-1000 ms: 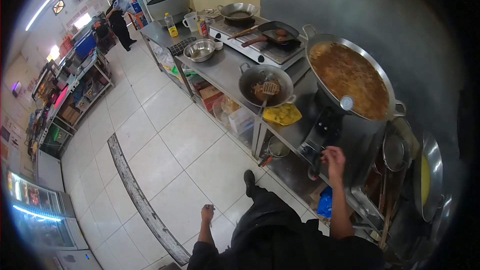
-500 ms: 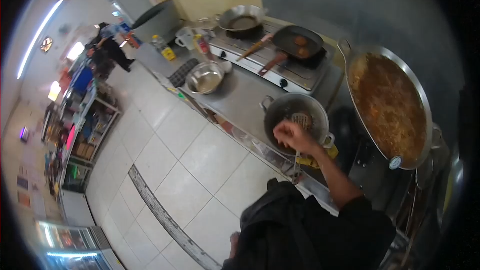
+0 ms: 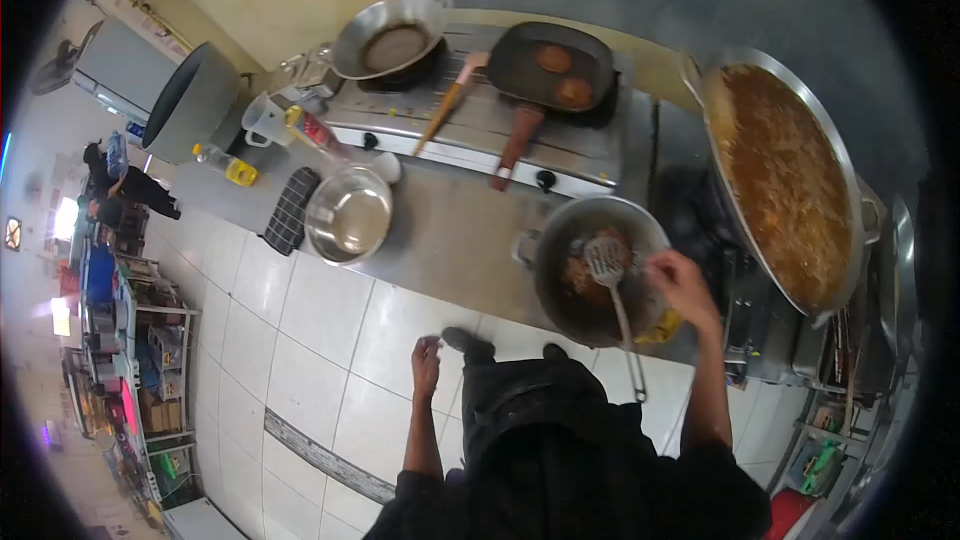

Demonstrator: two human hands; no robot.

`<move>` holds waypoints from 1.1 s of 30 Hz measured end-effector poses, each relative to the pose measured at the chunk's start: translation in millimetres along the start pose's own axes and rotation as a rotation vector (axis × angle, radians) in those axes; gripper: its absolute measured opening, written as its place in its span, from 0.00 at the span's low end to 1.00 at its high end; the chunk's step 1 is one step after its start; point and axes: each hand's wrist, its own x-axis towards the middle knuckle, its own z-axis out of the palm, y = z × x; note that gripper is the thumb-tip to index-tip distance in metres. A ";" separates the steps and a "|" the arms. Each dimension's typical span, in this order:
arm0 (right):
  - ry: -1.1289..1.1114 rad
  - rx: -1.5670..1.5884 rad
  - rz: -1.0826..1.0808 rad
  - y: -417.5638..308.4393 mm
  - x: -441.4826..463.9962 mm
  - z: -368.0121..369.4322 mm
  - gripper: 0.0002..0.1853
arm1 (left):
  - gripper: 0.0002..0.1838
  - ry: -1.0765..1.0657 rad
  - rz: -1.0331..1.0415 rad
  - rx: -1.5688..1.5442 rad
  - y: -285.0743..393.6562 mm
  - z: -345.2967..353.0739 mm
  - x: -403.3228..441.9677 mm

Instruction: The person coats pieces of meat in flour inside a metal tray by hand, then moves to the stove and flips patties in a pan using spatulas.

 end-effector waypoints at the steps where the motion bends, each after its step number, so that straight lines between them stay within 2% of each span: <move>1: 0.029 0.051 0.037 1.5 -6.6 -4.6 0.06 | 0.14 -0.031 0.005 0.015 30.0 -1.2 24.1; 3: 0.079 0.113 0.079 -21.7 -21.9 19.2 0.07 | 0.11 -0.136 0.167 0.037 38.4 -8.8 83.2; 4: 0.109 0.169 0.101 -40.1 -27.9 31.9 0.08 | 0.11 -0.250 0.100 -0.022 84.8 -12.1 89.5; 5: 0.138 0.215 0.121 -56.7 -31.6 41.9 0.09 | 0.12 -0.316 0.153 0.011 99.7 -16.9 103.6; 7: 0.076 0.419 0.159 -99.6 -21.0 91.8 0.08 | 0.14 -0.398 0.236 0.021 125.7 -23.1 138.0; 9: -0.136 0.712 0.227 -140.4 14.3 151.5 0.07 | 0.12 -0.489 0.272 0.043 140.6 -33.6 157.8; 11: -0.179 0.683 0.096 -158.0 70.4 225.2 0.12 | 0.11 -0.557 0.258 0.149 145.2 -50.4 163.4; 13: -0.028 0.199 -0.216 -198.0 139.8 271.4 0.21 | 0.10 -0.627 0.317 0.255 160.9 -57.1 184.4; 14: 0.040 -0.024 -0.178 -222.7 175.4 281.0 0.26 | 0.10 -0.636 0.327 0.085 157.6 -62.0 182.5; 15: 0.187 -0.079 -0.257 -230.8 212.3 293.6 0.28 | 0.10 -0.638 0.322 -0.091 150.8 -64.2 176.7; 16: 0.276 -0.306 -0.160 -239.8 243.8 302.9 0.28 | 0.10 -0.662 0.326 -0.107 141.3 -65.3 173.9; 17: 0.365 -0.526 -0.065 -245.2 268.8 306.5 0.29 | 0.11 -0.634 0.301 -0.086 132.2 -66.9 176.0; 18: 0.383 -0.532 -0.059 -239.9 286.1 307.1 0.29 | 0.11 -0.603 0.280 -0.057 127.2 -70.4 179.3; 20: 0.311 -0.498 0.044 -231.7 312.8 312.3 0.31 | 0.11 -0.564 0.317 -0.107 133.0 -75.7 170.1; 22: 0.293 -0.443 0.061 -231.4 323.3 314.6 0.29 | 0.10 -0.585 0.203 -0.101 135.4 -81.5 162.9; 24: 0.253 -0.404 0.082 -230.3 319.7 312.7 0.28 | 0.11 -0.544 0.226 -0.197 138.2 -74.9 155.7; 27: 0.371 -0.342 0.034 -233.7 304.5 298.0 0.22 | 0.13 -0.564 0.158 -0.132 152.1 -65.7 161.2; 29: 0.355 -0.420 0.005 -250.8 274.7 269.8 0.21 | 0.16 -0.682 0.194 -0.103 165.0 -49.7 168.6; 31: 0.439 -0.608 -0.209 -263.8 239.2 223.4 0.21 | 0.17 -0.770 0.181 -0.089 179.7 -20.8 188.4; 32: 0.373 -0.435 -0.030 -291.2 204.5 171.3 0.21 | 0.19 -0.869 0.163 -0.074 191.9 0.2 197.8; 33: 0.450 -0.477 0.027 -289.6 190.9 149.5 0.22 | 0.19 -0.877 0.166 -0.075 204.1 14.2 201.2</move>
